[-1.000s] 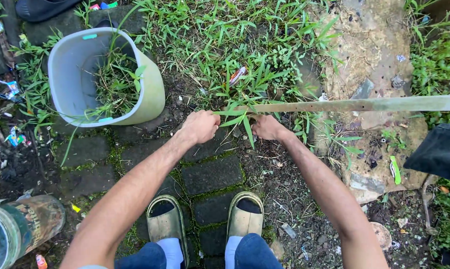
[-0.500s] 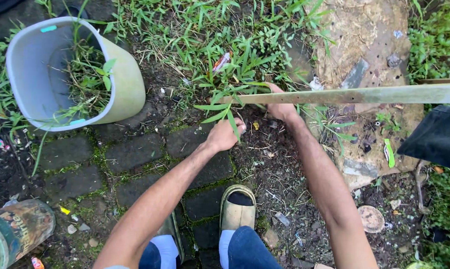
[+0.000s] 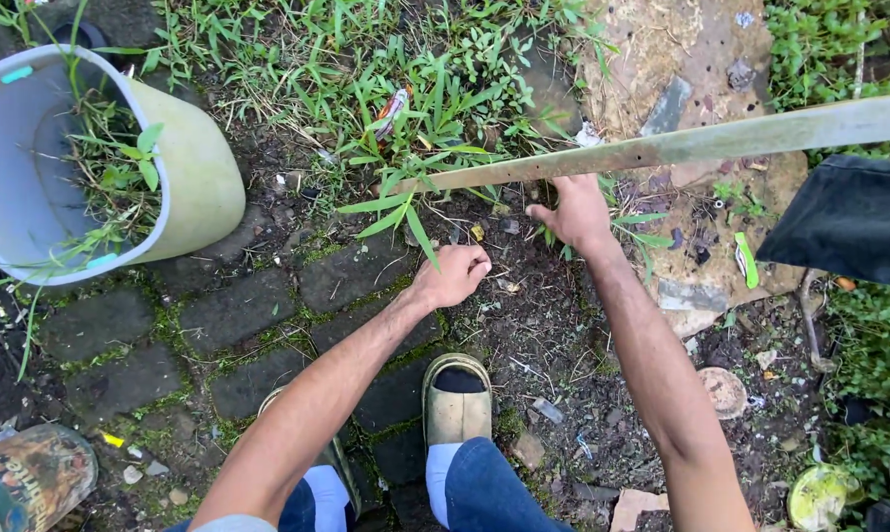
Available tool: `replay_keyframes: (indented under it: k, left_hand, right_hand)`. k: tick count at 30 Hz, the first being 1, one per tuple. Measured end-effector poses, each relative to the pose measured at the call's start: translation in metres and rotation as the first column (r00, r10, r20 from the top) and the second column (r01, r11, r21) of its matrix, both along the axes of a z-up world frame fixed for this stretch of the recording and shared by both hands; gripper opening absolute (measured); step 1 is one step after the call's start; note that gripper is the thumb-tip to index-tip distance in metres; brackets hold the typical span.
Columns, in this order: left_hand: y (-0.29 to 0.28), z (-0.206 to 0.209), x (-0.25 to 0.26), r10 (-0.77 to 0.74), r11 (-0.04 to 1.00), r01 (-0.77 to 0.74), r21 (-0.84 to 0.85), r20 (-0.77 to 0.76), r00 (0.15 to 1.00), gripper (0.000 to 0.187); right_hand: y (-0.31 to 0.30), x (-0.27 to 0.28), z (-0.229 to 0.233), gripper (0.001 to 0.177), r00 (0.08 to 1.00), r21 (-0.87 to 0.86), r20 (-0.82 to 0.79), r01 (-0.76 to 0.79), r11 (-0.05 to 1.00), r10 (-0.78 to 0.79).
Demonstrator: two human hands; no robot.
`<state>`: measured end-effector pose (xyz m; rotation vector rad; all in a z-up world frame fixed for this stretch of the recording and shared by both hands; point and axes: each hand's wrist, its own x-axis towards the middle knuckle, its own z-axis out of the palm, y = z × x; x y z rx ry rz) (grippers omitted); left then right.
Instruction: Pulling weeds from the ground by hand and placing them into a bucket.
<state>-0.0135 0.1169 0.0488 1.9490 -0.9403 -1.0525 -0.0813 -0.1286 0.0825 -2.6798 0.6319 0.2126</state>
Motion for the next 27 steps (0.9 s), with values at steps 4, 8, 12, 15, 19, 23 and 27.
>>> replay_keyframes:
  k: [4, 8, 12, 15, 19, 23, 27]
  left_hand:
    - [0.0, 0.0, 0.0, -0.027, 1.0, 0.027, 0.014, -0.003, 1.0, 0.022]
    - [-0.002, -0.006, -0.001, -0.039, 0.999, 0.039, 0.027, -0.011, 0.999, 0.022]
    - [-0.006, 0.01, 0.004, -0.057, 0.994, 0.059, 0.094, -0.029, 0.998, 0.023]
    - [-0.009, 0.01, 0.005, -0.04, 0.994, 0.044, 0.097, -0.042, 0.998, 0.023]
    - [-0.013, 0.004, 0.006, -0.028, 0.995, 0.03, 0.099, -0.028, 0.999, 0.022]
    - [-0.017, 0.002, 0.008, -0.019, 0.992, 0.025, 0.123, -0.048, 0.999, 0.023]
    - [-0.02, -0.005, 0.008, 0.0, 0.993, 0.003, 0.119, -0.031, 1.0, 0.026]
  right_hand:
    - [0.002, -0.008, -0.013, 0.086, 0.987, -0.165, 0.104, -0.104, 0.981, 0.123]
    - [-0.014, -0.011, -0.046, 0.066, 0.989, -0.257, -0.138, -0.086, 0.963, 0.051]
    - [-0.012, 0.007, -0.042, 0.071, 0.993, -0.261, -0.114, -0.042, 0.964, 0.012]
    - [-0.004, 0.021, -0.032, 0.07, 0.999, -0.305, -0.034, -0.019, 0.952, 0.009]
    - [-0.007, 0.031, -0.048, 0.058, 0.996, -0.315, -0.073, 0.03, 0.948, -0.055]
    - [-0.019, 0.03, -0.082, 0.045, 0.997, -0.534, -0.068, -0.064, 0.843, 0.033]
    - [-0.024, 0.039, -0.102, 0.029, 0.974, -0.565, -0.213, -0.187, 0.804, 0.077]
